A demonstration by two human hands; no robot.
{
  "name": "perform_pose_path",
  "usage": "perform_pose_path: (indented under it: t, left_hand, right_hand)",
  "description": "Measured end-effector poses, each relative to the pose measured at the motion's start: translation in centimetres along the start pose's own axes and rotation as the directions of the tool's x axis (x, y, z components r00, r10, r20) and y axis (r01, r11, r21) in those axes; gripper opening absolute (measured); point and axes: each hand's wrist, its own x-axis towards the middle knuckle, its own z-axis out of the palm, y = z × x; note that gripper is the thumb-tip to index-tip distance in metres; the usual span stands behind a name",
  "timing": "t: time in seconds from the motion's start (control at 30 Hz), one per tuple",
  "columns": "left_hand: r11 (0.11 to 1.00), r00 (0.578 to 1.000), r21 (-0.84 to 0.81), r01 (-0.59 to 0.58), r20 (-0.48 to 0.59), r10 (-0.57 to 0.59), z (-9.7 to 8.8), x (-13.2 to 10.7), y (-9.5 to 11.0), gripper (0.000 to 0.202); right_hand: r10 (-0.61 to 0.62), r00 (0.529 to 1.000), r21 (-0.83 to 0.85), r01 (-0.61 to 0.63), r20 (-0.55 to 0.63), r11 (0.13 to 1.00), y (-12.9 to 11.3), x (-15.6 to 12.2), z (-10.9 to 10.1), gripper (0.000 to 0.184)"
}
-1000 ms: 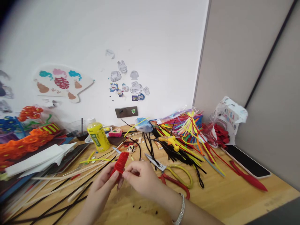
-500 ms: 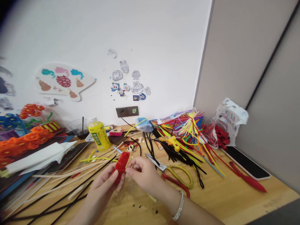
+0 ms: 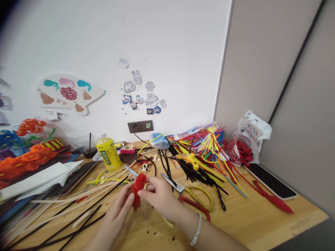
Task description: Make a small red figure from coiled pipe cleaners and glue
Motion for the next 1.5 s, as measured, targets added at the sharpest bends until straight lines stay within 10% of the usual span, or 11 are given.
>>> perform_pose_path:
  t: [0.13,0.33,0.67,0.9,1.3,1.5]
  left_hand:
    - [0.847,0.957,0.463,-0.262,0.012,0.290,-0.2,-0.1,-1.0,0.041]
    - [0.774,0.944,0.573,-0.269,-0.003,0.331,-0.2,0.1,-0.6,0.037]
    - [0.992,0.992,0.123,-0.001,-0.125,0.017,0.0,0.3,0.8,0.032]
    - [0.936,0.997,-0.343,0.081,0.021,-0.078,0.4,0.5,1.6,0.036]
    - [0.994,1.000,0.109,-0.022,0.002,0.022,-1.0,0.7,1.4,0.030]
    - [0.980,0.983,-0.133,0.146,0.130,-0.129,-1.5,1.2,1.8,0.034]
  right_hand:
    - [0.023,0.998,-0.041,-0.025,-0.063,0.999,0.4,0.1,0.5,0.024]
    - [0.046,0.998,-0.067,-0.043,0.052,0.997,-0.8,-0.4,0.4,0.023]
    - [0.081,0.995,0.076,-0.085,0.058,0.993,-1.3,-0.3,0.4,0.037]
    - [0.042,0.998,0.165,-0.048,0.038,0.985,-1.6,-0.5,0.8,0.036]
    - [-0.060,0.996,-0.270,0.039,-0.069,0.962,-1.6,-1.0,0.6,0.009]
    - [-0.051,0.998,-0.361,0.062,0.040,0.930,-2.3,-0.9,-0.8,0.014]
